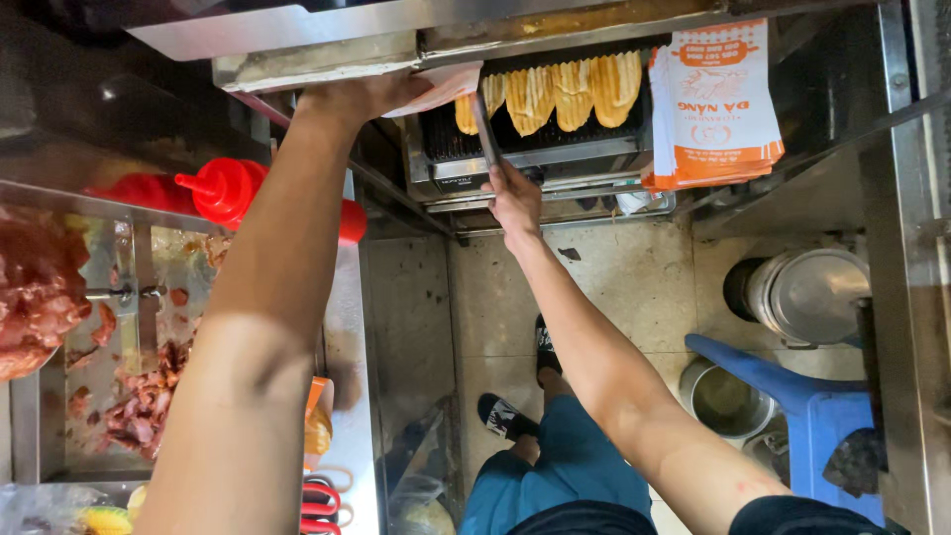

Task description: The person assembles several baguette sandwiches by adding sliced meats, pickled vegetables, and sauces, then wraps them in paper. They also toast additional baguettes on a grill and handle cash from a drawer.

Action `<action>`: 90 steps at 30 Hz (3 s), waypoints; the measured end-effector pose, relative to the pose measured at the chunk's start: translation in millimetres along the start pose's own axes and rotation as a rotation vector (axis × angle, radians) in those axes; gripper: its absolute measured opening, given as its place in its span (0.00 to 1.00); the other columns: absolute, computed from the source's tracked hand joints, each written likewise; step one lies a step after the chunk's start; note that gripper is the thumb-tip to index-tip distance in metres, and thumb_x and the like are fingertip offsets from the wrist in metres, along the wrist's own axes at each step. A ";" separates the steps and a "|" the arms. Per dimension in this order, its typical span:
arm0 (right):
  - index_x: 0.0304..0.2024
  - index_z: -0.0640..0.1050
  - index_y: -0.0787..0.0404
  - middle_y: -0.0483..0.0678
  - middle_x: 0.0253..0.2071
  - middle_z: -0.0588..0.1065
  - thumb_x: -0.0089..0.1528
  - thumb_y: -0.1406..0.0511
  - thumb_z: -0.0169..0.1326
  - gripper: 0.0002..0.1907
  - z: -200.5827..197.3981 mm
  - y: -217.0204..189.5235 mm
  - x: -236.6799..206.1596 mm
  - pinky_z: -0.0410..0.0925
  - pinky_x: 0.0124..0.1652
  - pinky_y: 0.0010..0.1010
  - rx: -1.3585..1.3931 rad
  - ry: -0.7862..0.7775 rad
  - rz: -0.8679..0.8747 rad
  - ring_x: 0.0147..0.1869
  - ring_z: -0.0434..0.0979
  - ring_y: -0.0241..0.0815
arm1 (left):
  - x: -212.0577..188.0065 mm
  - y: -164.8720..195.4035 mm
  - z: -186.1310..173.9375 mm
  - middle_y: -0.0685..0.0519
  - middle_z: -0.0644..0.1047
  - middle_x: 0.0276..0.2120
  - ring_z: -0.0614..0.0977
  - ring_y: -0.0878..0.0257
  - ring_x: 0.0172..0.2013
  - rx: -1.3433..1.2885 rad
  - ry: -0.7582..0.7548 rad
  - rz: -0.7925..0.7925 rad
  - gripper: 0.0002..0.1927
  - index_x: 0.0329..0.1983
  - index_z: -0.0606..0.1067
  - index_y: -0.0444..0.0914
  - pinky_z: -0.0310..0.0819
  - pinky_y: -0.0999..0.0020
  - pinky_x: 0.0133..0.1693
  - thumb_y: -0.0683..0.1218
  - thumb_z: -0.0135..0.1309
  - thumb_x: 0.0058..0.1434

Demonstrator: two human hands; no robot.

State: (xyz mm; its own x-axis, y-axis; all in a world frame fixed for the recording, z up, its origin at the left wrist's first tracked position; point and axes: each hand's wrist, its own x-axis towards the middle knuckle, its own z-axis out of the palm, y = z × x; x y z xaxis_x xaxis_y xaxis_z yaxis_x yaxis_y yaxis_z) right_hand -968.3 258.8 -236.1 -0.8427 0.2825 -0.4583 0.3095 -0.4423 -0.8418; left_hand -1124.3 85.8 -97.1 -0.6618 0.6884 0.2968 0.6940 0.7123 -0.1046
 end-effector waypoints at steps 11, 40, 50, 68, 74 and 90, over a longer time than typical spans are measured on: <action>0.63 0.77 0.61 0.42 0.31 0.74 0.66 0.62 0.56 0.23 -269.5 -1.6 -184.8 0.52 0.22 0.21 -0.335 -0.100 0.050 0.23 0.56 0.26 | -56.2 73.0 62.2 0.35 0.82 0.35 0.85 0.43 0.37 -0.396 -0.681 -0.123 0.16 0.29 0.82 0.33 0.79 0.54 0.44 0.52 0.58 0.53; 0.58 0.81 0.57 0.41 0.25 0.74 0.67 0.59 0.54 0.19 28.3 -29.1 -287.6 0.61 0.23 0.22 -0.924 -0.855 -0.160 0.23 0.65 0.27 | -373.5 160.3 -142.4 0.44 0.79 0.56 0.78 0.46 0.60 -0.250 0.425 -0.799 0.08 0.24 0.77 0.32 0.69 0.49 0.63 0.43 0.59 0.52; 0.48 0.81 0.60 0.45 0.28 0.75 0.61 0.57 0.61 0.18 -47.8 -84.2 -201.2 0.66 0.28 0.28 -1.206 -0.761 -0.059 0.29 0.70 0.33 | -316.7 157.2 -152.2 0.42 0.79 0.20 0.81 0.43 0.25 -0.050 0.235 -1.047 0.20 0.20 0.80 0.37 0.56 0.36 0.65 0.57 0.57 0.59; 0.38 0.85 0.57 0.60 0.41 0.80 0.52 0.54 0.67 0.18 -291.9 -158.2 52.4 0.71 0.48 0.51 -1.155 0.722 -0.213 0.47 0.80 0.63 | 11.0 288.1 25.5 0.44 0.83 0.29 0.85 0.46 0.35 -0.943 -0.140 -0.537 0.14 0.32 0.83 0.41 0.80 0.53 0.39 0.55 0.58 0.60; 0.54 0.79 0.60 0.58 0.44 0.81 0.58 0.63 0.63 0.22 -306.4 -157.8 2.3 0.72 0.49 0.44 -0.977 0.379 -0.573 0.50 0.82 0.52 | 36.4 341.6 42.6 0.42 0.83 0.41 0.83 0.45 0.41 -0.974 0.163 -0.142 0.21 0.44 0.80 0.37 0.78 0.54 0.42 0.54 0.64 0.51; 0.46 0.78 0.71 0.59 0.38 0.79 0.61 0.46 0.69 0.34 -287.9 -111.3 13.4 0.71 0.43 0.44 -0.583 1.023 -0.575 0.42 0.79 0.53 | -34.7 338.2 101.6 0.49 0.86 0.43 0.88 0.61 0.43 -1.759 -0.084 -0.742 0.16 0.55 0.78 0.36 0.77 0.70 0.38 0.50 0.53 0.70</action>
State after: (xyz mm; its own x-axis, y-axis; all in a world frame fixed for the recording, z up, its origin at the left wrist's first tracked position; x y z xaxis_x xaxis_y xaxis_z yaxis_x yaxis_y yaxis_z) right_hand -887.2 556.9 -230.7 -0.2830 0.9347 0.2149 0.3809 0.3152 -0.8692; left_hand -895.4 316.6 -239.2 -0.8904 0.3972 -0.2225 -0.2681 -0.0624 0.9614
